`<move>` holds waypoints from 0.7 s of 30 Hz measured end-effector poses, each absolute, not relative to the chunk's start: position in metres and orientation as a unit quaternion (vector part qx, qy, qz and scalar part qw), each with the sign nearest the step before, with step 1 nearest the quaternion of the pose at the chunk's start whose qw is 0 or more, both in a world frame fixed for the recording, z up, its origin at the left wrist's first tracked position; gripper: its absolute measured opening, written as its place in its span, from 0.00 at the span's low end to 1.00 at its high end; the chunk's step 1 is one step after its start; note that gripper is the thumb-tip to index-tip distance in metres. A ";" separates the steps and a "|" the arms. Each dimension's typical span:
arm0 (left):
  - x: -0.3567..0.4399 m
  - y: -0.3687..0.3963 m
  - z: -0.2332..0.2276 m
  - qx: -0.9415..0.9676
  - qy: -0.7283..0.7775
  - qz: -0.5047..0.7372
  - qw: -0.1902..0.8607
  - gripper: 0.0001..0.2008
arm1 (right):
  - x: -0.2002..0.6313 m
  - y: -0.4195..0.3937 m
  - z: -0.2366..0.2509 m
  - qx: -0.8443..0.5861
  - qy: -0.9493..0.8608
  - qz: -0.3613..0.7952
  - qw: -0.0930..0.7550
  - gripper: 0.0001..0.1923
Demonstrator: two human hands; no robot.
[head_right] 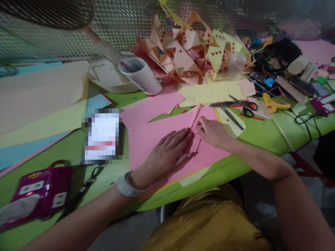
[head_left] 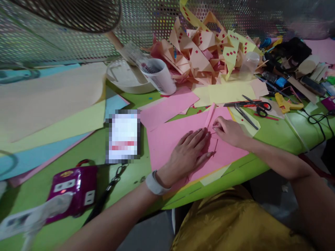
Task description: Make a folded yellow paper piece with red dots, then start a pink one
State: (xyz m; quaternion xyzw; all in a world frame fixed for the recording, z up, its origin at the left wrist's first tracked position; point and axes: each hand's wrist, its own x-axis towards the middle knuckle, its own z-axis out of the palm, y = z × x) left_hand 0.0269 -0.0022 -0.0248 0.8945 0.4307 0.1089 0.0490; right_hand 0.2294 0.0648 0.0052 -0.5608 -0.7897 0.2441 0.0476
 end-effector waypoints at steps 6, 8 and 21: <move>0.028 -0.001 -0.024 0.891 0.435 0.116 0.062 0.35 | 0.229 0.063 0.008 -0.556 -0.795 0.240 0.033 0.06; 0.029 -0.001 -0.023 0.889 0.438 0.119 0.064 0.35 | 0.229 0.063 0.009 -0.556 -0.796 0.237 0.032 0.07; 0.032 0.004 -0.023 0.893 0.435 0.097 0.062 0.34 | 0.240 0.072 0.006 -0.565 -0.763 0.283 0.133 0.06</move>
